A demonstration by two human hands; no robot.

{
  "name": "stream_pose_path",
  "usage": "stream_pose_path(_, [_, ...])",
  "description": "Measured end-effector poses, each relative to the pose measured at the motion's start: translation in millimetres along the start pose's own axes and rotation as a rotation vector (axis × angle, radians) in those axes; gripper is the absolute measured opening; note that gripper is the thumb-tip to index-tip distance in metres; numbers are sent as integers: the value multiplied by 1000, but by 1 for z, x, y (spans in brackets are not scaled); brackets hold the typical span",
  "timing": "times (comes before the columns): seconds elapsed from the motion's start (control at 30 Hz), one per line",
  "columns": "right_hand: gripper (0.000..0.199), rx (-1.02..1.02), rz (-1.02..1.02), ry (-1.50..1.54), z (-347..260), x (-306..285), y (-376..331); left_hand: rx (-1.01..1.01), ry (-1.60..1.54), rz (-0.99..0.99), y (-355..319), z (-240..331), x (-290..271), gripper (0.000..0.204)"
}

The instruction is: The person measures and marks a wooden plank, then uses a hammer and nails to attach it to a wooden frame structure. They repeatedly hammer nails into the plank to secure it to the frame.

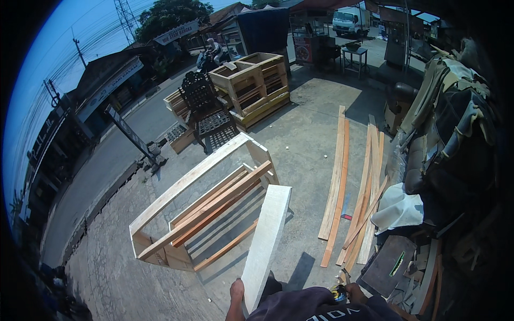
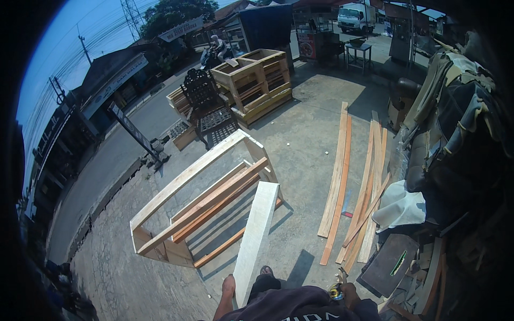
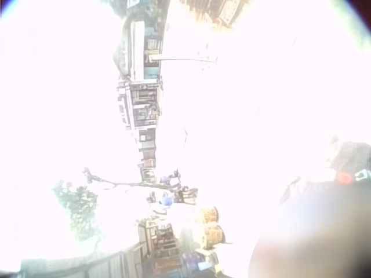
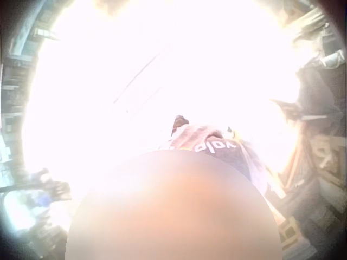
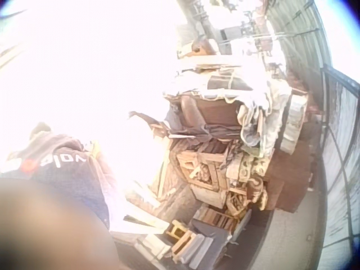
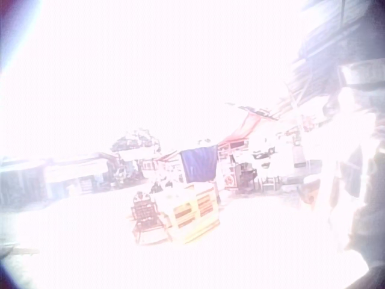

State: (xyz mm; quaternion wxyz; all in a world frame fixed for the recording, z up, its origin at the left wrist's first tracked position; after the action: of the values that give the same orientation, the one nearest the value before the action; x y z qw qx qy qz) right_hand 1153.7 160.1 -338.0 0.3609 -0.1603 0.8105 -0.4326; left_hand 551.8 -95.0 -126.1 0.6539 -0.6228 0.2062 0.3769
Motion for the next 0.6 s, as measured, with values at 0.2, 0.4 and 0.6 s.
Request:
stream_pose_path(0.2, [55,-128,-46,-71,-216,83,-14,16,152,103,60,26,-147,55])
stream_pose_path(0.4, [51,-579,102,-159,-495,41,-96,-44,128,77,68,56,-202,59])
stream_pose_path(0.6, [52,-782,179,-57,-715,-31,-91,-40,67,277,98,130,-274,63])
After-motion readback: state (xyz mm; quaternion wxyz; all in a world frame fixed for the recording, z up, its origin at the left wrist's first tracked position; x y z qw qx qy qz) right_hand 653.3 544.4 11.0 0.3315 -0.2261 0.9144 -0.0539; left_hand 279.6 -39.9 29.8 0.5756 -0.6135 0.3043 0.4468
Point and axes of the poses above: each hand's wrist, its own y-axis towards the middle knuckle, its own x-axis out of the palm, z = x × y, the point moved 10 cm from there along y, towards the middle knuckle, and after that the axes turned 12 degrees about -x, right-handed, at the moved point
